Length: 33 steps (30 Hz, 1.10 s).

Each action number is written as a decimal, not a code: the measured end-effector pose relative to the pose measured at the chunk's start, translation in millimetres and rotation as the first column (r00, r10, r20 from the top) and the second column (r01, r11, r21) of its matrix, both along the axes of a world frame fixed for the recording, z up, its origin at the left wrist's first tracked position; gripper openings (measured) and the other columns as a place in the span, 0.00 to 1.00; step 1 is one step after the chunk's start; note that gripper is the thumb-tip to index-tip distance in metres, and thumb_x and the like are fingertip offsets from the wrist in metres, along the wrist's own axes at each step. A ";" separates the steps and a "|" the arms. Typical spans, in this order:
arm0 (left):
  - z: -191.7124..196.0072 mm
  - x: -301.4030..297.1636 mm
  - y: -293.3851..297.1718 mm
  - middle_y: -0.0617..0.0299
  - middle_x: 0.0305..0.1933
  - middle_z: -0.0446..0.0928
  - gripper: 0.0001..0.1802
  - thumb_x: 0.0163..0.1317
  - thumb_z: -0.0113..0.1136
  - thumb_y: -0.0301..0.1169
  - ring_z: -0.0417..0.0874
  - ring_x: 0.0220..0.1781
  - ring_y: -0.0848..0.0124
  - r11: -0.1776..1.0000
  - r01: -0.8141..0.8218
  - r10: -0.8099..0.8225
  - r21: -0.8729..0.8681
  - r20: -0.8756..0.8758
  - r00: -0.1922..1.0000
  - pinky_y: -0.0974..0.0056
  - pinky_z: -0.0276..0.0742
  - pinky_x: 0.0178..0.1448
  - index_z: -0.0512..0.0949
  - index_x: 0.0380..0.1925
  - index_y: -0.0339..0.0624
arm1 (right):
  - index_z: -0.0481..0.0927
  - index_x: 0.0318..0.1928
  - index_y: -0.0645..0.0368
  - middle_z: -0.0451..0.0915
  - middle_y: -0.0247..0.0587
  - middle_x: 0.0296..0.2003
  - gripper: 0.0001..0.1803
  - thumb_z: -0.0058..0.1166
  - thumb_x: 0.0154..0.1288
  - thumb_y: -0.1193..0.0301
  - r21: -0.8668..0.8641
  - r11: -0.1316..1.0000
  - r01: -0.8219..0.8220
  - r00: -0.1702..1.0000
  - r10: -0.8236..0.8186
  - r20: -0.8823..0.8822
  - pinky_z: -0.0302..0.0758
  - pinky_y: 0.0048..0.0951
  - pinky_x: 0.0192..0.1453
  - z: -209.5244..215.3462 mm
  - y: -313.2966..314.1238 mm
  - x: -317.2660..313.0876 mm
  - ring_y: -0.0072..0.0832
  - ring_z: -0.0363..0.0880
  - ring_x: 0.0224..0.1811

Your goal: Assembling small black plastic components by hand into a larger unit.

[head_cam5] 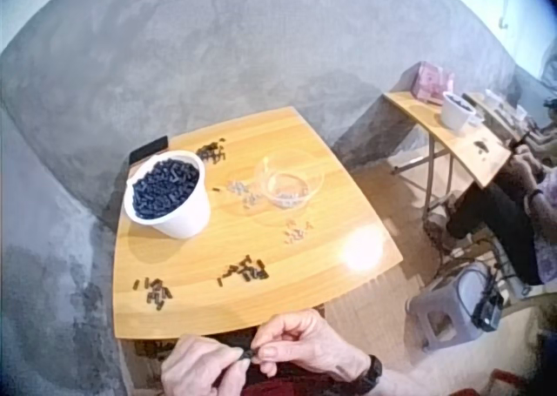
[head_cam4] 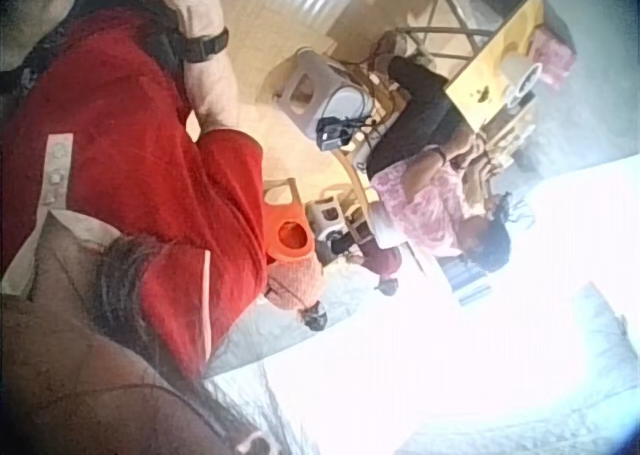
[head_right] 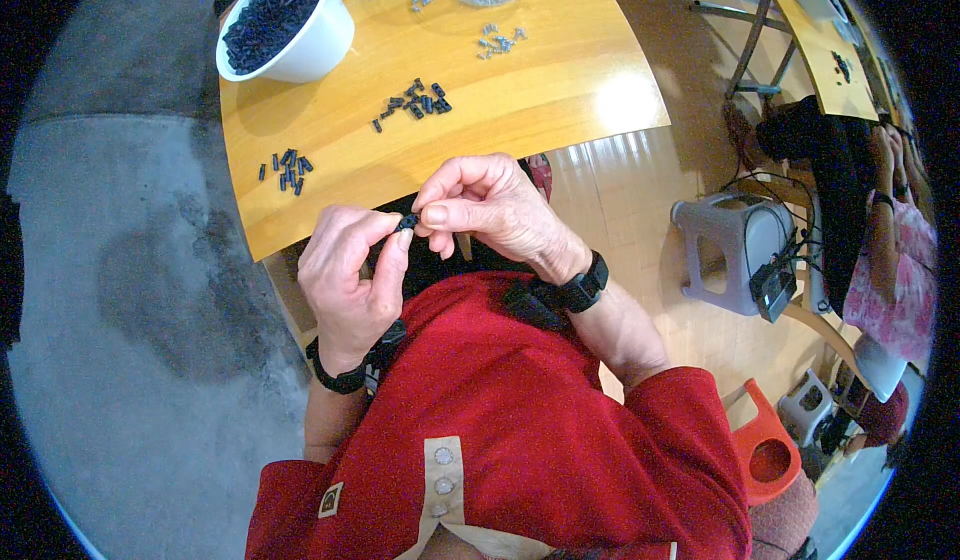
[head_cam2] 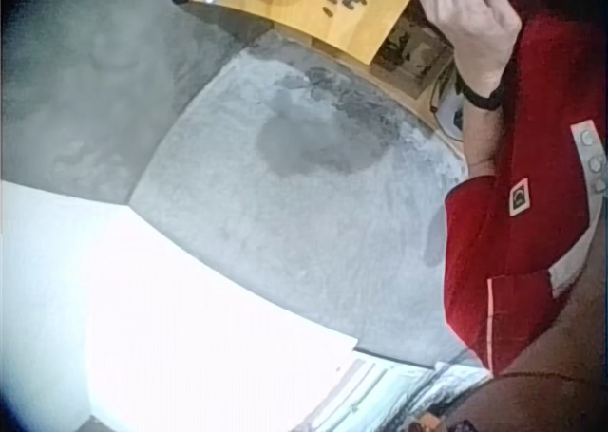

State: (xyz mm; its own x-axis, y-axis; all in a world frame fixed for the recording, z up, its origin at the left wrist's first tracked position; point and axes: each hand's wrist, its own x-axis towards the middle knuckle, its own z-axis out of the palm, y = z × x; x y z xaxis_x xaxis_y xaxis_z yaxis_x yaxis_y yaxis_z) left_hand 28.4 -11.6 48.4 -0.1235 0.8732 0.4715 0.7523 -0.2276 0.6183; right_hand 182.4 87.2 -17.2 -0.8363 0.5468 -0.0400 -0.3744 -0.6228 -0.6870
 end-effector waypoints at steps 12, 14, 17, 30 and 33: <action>1.1 -1.3 1.1 0.55 0.31 0.77 0.12 0.50 0.66 0.17 0.77 0.32 0.57 0.998 0.021 -0.013 0.064 -0.124 0.992 0.57 0.73 0.36 0.78 0.36 0.37 | 0.80 0.41 0.63 0.84 0.41 0.30 0.08 0.59 0.69 0.71 -0.241 0.965 -0.099 0.991 0.073 -0.114 0.81 0.25 0.31 -1.5 -2.3 -5.4 0.24 0.82 0.26; 0.1 -1.8 1.7 0.55 0.31 0.77 0.12 0.50 0.67 0.17 0.77 0.32 0.57 0.997 0.025 -0.014 0.079 -0.143 0.990 0.57 0.73 0.37 0.78 0.36 0.37 | 0.80 0.40 0.63 0.84 0.40 0.29 0.08 0.59 0.68 0.70 -0.260 0.960 -0.104 0.992 0.080 -0.102 0.80 0.25 0.31 -0.6 -2.2 -5.8 0.24 0.81 0.25; -8.1 -4.3 4.1 0.56 0.32 0.75 0.14 0.49 0.65 0.18 0.77 0.32 0.57 0.990 0.049 -0.021 0.130 -0.213 0.977 0.56 0.71 0.36 0.77 0.38 0.35 | 0.80 0.40 0.62 0.84 0.39 0.29 0.08 0.60 0.68 0.69 -0.248 0.965 -0.089 0.993 0.068 -0.094 0.79 0.24 0.31 0.1 -1.7 -6.8 0.23 0.81 0.25; -24.1 -0.6 3.3 0.53 0.41 0.80 0.09 0.54 0.67 0.20 0.81 0.42 0.63 0.998 -0.041 0.026 0.045 0.284 0.958 0.62 0.77 0.48 0.82 0.37 0.34 | 0.79 0.41 0.60 0.81 0.35 0.27 0.15 0.57 0.71 0.59 -0.373 0.903 -0.214 0.976 0.182 -0.120 0.79 0.25 0.31 3.8 -2.2 -12.8 0.22 0.79 0.25; -28.1 -2.6 2.6 0.53 0.44 0.80 0.11 0.53 0.67 0.20 0.80 0.46 0.61 0.998 -0.031 0.016 0.056 0.247 0.969 0.61 0.77 0.50 0.84 0.39 0.36 | 0.80 0.39 0.59 0.78 0.31 0.25 0.16 0.58 0.70 0.57 -0.341 0.906 -0.249 0.968 0.234 -0.087 0.72 0.22 0.27 -0.8 -3.1 -13.4 0.18 0.73 0.23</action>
State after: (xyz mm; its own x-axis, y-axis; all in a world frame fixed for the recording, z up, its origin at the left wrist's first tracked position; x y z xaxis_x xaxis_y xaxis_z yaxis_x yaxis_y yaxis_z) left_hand 25.9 -9.0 20.3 -0.2622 0.8401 0.4748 0.5840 -0.2535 0.7712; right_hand 169.0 84.1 -17.9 -0.9462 0.2860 -0.1513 -0.2064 -0.8937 -0.3983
